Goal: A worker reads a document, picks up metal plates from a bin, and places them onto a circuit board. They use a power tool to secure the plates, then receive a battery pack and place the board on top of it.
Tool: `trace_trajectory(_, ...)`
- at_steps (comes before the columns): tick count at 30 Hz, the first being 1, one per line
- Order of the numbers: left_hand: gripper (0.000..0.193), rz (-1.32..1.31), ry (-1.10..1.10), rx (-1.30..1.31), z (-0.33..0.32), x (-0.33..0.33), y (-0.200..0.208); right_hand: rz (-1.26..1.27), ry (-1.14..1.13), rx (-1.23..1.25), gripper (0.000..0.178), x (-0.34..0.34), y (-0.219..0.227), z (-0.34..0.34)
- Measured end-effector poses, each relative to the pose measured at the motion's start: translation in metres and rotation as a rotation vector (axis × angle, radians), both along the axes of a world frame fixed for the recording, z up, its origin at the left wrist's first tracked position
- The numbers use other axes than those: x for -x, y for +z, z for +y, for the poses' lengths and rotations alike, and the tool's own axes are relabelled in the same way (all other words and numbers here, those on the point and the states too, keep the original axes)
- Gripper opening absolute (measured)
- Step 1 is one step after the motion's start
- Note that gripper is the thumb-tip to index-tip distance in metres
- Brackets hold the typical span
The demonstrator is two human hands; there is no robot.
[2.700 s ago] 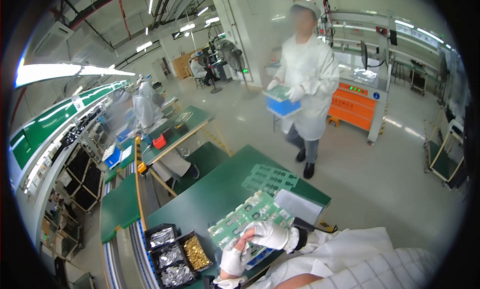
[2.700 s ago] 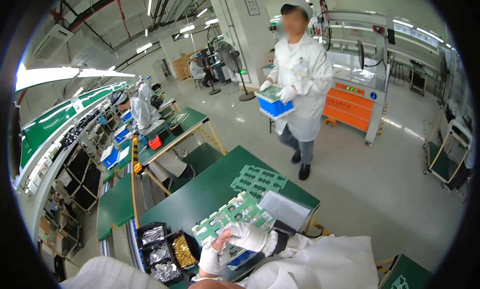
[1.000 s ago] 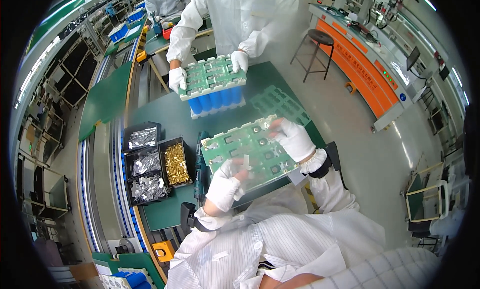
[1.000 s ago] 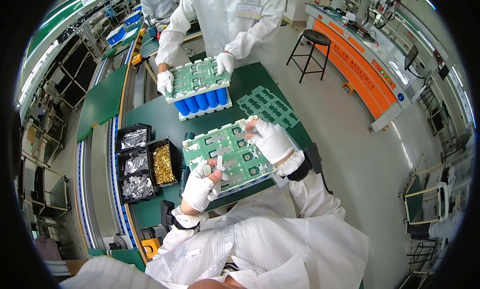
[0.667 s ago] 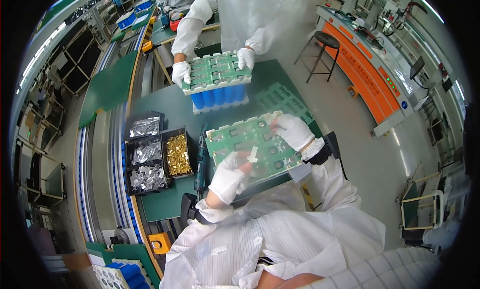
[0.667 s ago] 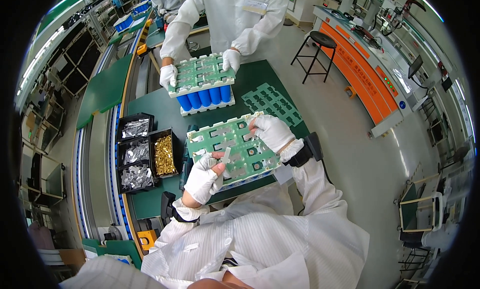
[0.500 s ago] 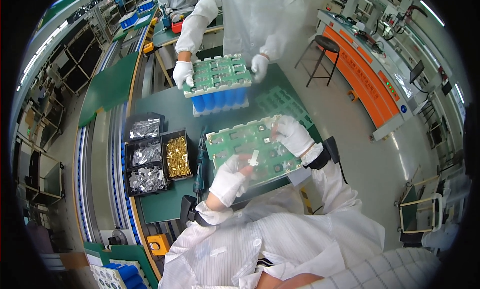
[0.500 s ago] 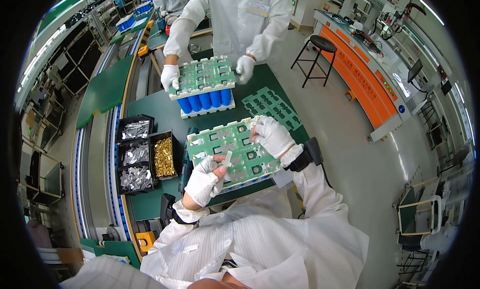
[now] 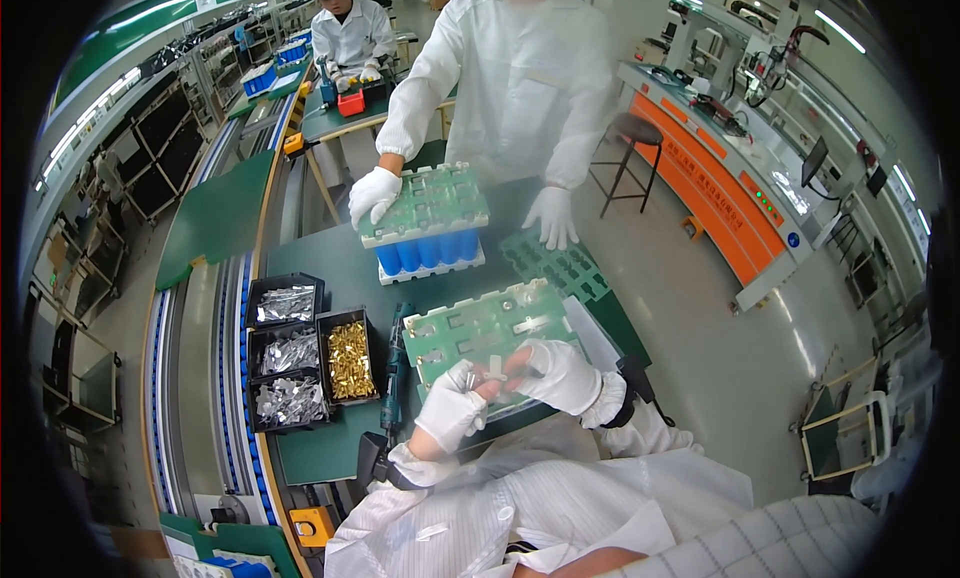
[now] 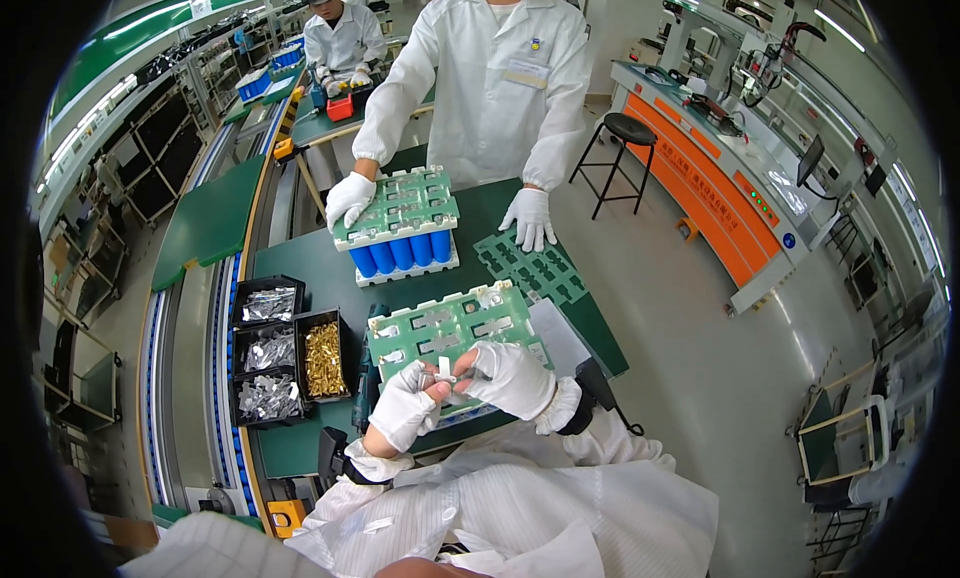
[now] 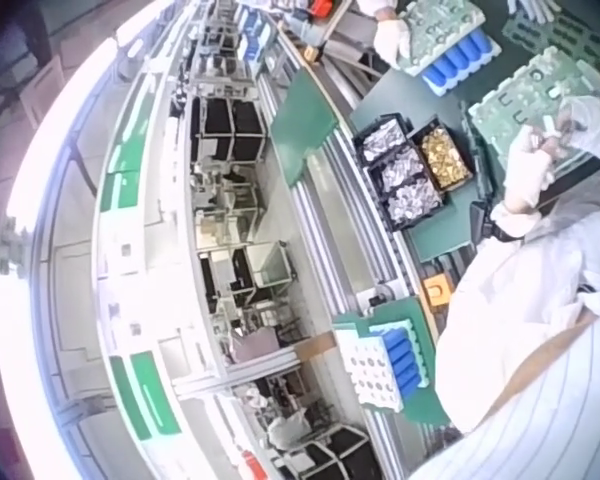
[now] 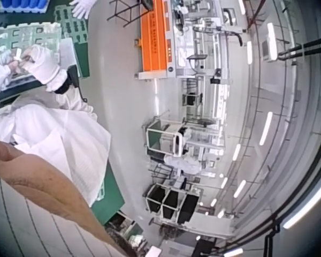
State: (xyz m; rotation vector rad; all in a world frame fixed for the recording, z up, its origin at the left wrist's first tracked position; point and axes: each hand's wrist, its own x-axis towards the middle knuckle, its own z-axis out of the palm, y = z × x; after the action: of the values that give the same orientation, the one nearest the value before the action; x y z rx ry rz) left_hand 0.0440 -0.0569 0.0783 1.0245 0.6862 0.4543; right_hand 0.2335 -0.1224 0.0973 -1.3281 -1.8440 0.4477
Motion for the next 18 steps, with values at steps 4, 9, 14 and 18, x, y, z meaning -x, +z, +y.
trace_trajectory(4,0.018,0.015,-0.021,-0.058,-0.001,-0.003,0.004,0.143,-0.077,0.003,0.022,0.005,-0.01,-0.001)
trace_trajectory(9,0.024,0.001,-0.047,-0.058,-0.001,0.0,0.006,0.021,-0.026,-0.156,0.02,0.0,-0.019,0.003)
trace_trajectory(14,0.032,0.009,-0.042,-0.039,-0.002,0.004,0.005,-0.124,-0.009,-0.165,0.013,0.0,-0.018,0.004)
trace_trajectory(18,0.032,0.031,-0.017,-0.026,0.0,-0.003,0.0,-0.704,0.102,-0.323,0.01,-0.015,0.021,0.016)
